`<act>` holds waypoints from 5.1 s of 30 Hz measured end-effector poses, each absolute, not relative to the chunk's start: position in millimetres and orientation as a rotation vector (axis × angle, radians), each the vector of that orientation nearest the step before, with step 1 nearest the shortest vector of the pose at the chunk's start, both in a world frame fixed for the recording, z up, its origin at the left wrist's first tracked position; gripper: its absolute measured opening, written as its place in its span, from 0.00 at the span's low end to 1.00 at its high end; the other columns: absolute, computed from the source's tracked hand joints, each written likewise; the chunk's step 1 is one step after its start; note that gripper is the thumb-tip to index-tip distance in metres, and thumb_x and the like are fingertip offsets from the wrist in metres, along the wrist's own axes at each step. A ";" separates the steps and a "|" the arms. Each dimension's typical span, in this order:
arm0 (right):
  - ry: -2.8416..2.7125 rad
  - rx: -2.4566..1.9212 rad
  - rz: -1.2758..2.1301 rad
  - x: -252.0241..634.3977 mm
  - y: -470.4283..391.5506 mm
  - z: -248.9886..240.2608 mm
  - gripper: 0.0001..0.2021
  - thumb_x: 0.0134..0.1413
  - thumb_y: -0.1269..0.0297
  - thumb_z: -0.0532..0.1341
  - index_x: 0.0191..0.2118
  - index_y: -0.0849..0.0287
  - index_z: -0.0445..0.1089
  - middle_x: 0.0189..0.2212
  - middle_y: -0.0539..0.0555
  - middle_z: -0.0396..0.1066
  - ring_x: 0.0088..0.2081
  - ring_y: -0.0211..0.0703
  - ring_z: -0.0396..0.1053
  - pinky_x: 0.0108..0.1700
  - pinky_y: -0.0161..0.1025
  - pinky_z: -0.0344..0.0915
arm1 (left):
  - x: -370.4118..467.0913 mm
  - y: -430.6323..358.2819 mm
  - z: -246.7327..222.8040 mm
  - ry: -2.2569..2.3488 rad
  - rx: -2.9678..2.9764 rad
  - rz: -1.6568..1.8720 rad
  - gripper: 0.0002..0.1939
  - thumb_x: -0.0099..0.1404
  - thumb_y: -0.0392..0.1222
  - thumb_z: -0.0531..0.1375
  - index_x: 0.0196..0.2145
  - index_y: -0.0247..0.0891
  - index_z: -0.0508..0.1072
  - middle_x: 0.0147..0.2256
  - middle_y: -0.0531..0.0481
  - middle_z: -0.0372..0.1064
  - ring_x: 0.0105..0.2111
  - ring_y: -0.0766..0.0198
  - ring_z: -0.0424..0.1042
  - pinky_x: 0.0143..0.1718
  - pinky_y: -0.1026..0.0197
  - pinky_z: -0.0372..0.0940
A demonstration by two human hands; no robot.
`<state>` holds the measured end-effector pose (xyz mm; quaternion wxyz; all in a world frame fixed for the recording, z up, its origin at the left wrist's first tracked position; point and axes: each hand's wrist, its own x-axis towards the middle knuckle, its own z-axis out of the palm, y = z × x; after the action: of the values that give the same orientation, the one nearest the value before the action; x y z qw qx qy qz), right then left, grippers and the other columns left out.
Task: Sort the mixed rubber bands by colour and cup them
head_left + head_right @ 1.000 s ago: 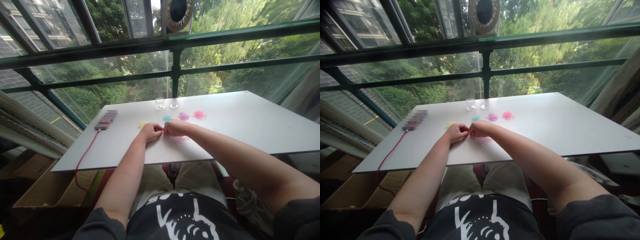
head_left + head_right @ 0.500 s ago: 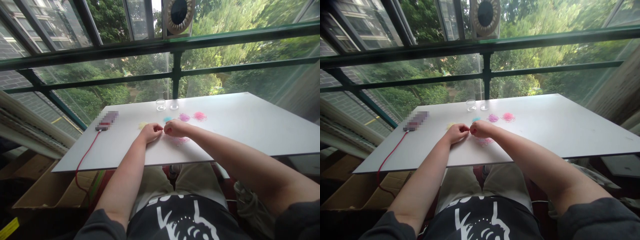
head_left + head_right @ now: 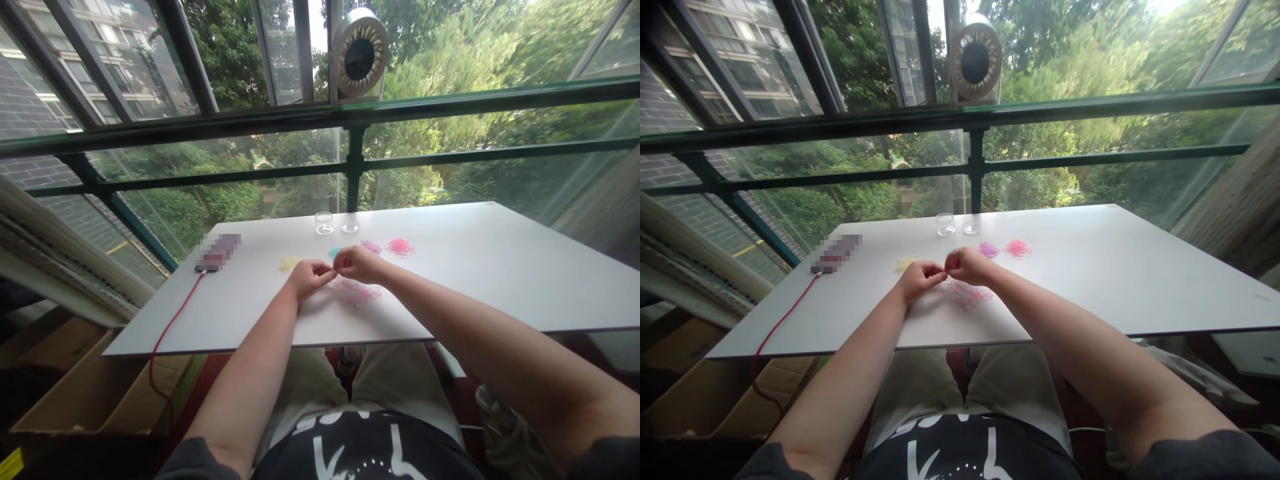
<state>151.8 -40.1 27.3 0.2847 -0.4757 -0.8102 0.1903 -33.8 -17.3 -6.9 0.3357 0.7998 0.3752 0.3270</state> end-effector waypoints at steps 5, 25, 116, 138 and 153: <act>-2.119 -1.290 0.535 153.2 -40.1 25.2 0.06 0.42 0.71 0.59 0.26 0.62 0.74 0.21 0.49 0.70 0.25 0.34 0.64 0.27 0.29 0.58 | -32.4 -19.5 -4.7 0.984 2.005 0.854 0.13 0.54 0.46 0.62 0.30 0.32 0.78 0.24 0.48 0.73 0.22 0.69 0.66 0.25 0.67 0.58; -1.978 -1.341 0.602 159.6 -43.1 18.1 0.07 0.42 0.69 0.58 0.27 0.63 0.73 0.20 0.48 0.66 0.23 0.33 0.60 0.26 0.30 0.55 | -31.2 -11.7 -12.9 0.795 1.875 0.965 0.10 0.50 0.36 0.61 0.33 0.33 0.75 0.25 0.51 0.70 0.20 0.74 0.60 0.23 0.69 0.57; -2.441 -2.085 0.272 188.0 -23.2 50.3 0.09 0.43 0.67 0.61 0.32 0.63 0.76 0.30 0.57 0.74 0.28 0.43 0.68 0.27 0.34 0.57 | -13.0 22.2 27.2 1.260 2.557 0.497 0.13 0.57 0.47 0.56 0.35 0.41 0.76 0.32 0.52 0.75 0.31 0.63 0.71 0.32 0.64 0.62; -2.478 -1.701 0.258 184.5 -38.6 22.0 0.07 0.43 0.71 0.57 0.28 0.62 0.72 0.25 0.53 0.72 0.24 0.36 0.61 0.25 0.33 0.51 | 6.4 0.7 10.1 1.095 2.412 0.466 0.13 0.57 0.42 0.56 0.38 0.39 0.77 0.33 0.51 0.76 0.31 0.65 0.72 0.33 0.65 0.64; -2.129 -1.532 0.480 193.8 -36.8 -1.5 0.05 0.44 0.70 0.58 0.29 0.63 0.71 0.23 0.50 0.70 0.25 0.33 0.61 0.26 0.30 0.52 | 23.4 -1.1 18.9 1.043 2.534 0.279 0.15 0.52 0.50 0.59 0.30 0.37 0.79 0.25 0.51 0.75 0.26 0.65 0.69 0.25 0.67 0.57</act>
<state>193.8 -36.8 -1.5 0.2351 -0.5585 -0.7760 0.1750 23.4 -1.1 18.9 0.1922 0.9028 0.3716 0.0993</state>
